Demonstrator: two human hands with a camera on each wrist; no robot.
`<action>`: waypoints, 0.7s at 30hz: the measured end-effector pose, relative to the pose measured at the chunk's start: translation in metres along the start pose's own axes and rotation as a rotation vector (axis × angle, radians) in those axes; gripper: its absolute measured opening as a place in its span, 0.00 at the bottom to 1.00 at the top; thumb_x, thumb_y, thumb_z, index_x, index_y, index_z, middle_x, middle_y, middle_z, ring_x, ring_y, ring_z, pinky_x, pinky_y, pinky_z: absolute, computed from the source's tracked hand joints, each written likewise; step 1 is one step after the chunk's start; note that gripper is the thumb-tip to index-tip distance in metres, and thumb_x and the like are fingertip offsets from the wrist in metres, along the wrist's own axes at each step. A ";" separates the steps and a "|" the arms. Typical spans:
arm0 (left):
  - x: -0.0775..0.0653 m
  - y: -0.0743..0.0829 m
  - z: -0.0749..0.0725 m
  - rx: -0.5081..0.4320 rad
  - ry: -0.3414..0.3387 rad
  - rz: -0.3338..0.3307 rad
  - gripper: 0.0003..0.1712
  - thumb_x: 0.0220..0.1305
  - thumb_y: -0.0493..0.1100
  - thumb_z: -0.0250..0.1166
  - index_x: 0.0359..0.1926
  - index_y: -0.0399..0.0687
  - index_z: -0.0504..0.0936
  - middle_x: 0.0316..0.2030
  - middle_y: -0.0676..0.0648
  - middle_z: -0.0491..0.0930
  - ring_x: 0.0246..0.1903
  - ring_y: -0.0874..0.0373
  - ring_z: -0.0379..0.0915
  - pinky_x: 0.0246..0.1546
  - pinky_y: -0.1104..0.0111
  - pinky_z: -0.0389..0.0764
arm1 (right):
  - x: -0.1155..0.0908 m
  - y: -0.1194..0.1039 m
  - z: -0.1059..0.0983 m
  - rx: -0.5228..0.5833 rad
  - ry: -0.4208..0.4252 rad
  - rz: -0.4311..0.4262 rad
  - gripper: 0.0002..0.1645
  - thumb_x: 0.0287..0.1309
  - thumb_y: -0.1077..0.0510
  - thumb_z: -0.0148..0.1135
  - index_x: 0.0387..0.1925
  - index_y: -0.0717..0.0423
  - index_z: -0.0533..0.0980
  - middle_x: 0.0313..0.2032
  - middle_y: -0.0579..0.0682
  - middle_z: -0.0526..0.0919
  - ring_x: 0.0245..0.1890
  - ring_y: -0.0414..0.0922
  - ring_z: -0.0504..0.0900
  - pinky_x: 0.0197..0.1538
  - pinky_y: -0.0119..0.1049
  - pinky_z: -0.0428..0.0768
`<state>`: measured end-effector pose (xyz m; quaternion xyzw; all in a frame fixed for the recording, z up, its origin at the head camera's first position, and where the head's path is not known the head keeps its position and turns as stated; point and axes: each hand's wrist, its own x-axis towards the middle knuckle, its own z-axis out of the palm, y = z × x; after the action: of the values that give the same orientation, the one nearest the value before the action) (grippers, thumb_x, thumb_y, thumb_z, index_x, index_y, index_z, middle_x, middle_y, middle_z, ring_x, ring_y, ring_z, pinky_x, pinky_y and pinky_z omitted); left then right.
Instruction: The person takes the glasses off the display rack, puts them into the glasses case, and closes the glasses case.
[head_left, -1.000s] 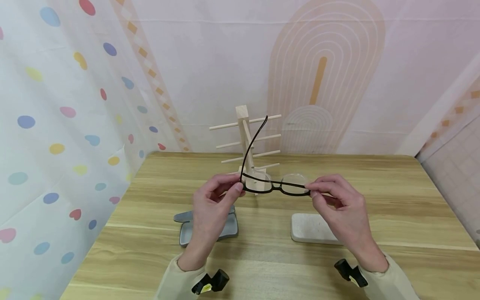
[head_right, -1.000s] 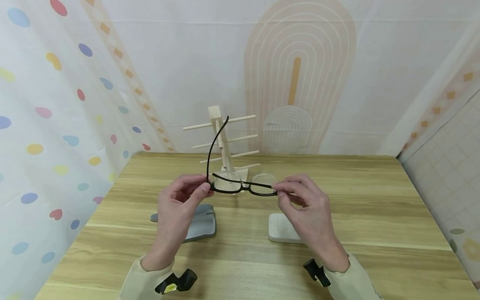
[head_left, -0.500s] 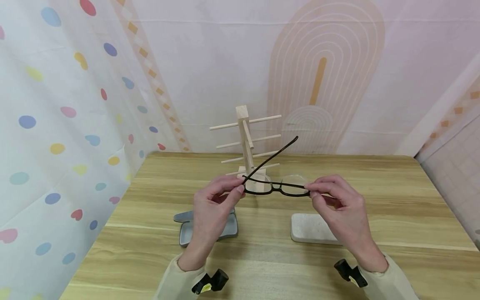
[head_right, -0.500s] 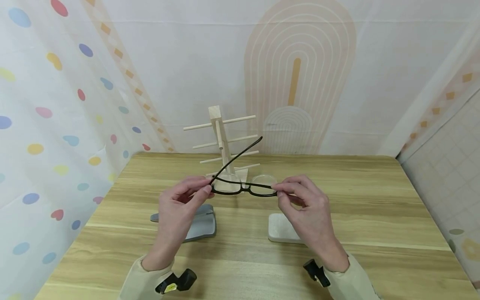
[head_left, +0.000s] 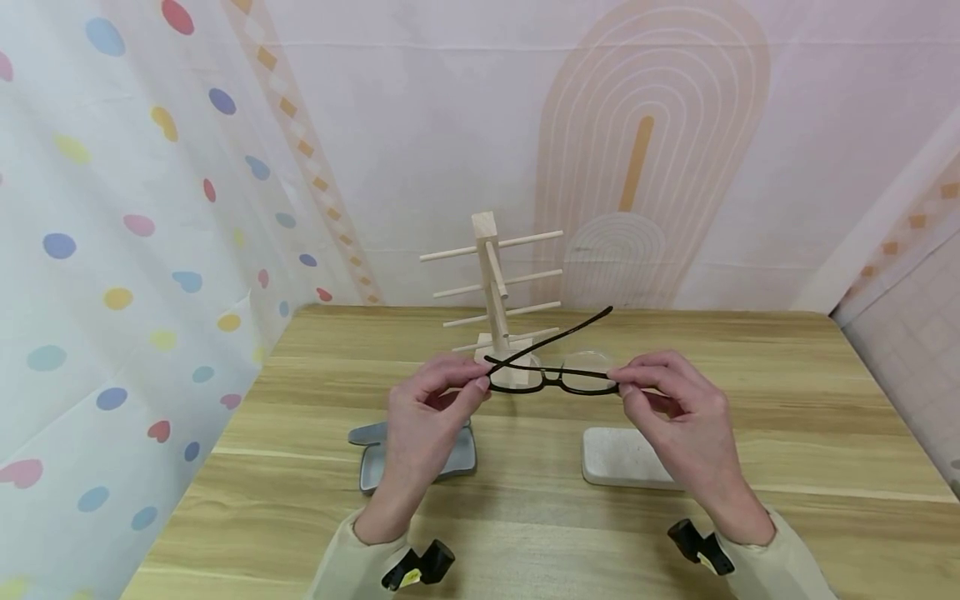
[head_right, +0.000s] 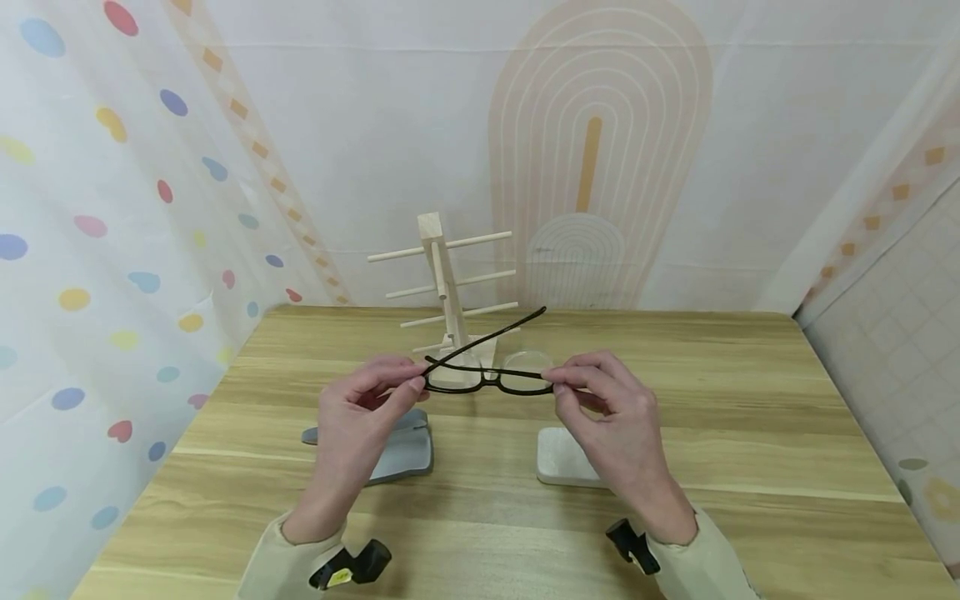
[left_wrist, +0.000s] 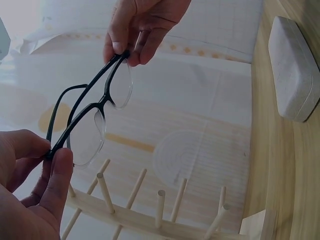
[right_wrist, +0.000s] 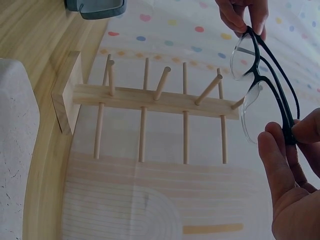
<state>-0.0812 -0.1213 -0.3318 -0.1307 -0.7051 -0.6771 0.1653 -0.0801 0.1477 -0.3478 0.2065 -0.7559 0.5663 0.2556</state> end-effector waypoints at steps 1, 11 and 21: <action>0.000 0.000 0.000 0.004 -0.001 -0.002 0.08 0.62 0.25 0.69 0.41 0.34 0.90 0.42 0.45 0.85 0.35 0.58 0.86 0.39 0.66 0.89 | 0.000 0.000 0.000 0.000 0.000 0.000 0.16 0.58 0.79 0.61 0.38 0.60 0.88 0.40 0.49 0.83 0.37 0.36 0.85 0.40 0.26 0.86; -0.001 -0.002 -0.002 0.069 -0.015 -0.031 0.09 0.62 0.28 0.70 0.40 0.41 0.92 0.40 0.46 0.85 0.34 0.57 0.85 0.40 0.69 0.88 | -0.001 0.001 0.000 0.004 -0.005 0.007 0.16 0.58 0.79 0.61 0.39 0.62 0.88 0.41 0.49 0.83 0.37 0.36 0.85 0.40 0.26 0.86; -0.003 -0.002 -0.004 0.120 -0.028 -0.031 0.08 0.60 0.28 0.71 0.38 0.42 0.92 0.41 0.48 0.86 0.37 0.58 0.85 0.39 0.71 0.86 | -0.002 0.001 0.001 -0.010 -0.013 0.019 0.17 0.58 0.78 0.60 0.40 0.60 0.88 0.39 0.48 0.83 0.36 0.36 0.85 0.39 0.25 0.86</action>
<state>-0.0792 -0.1256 -0.3342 -0.1190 -0.7486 -0.6342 0.1522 -0.0794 0.1469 -0.3502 0.2018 -0.7624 0.5634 0.2462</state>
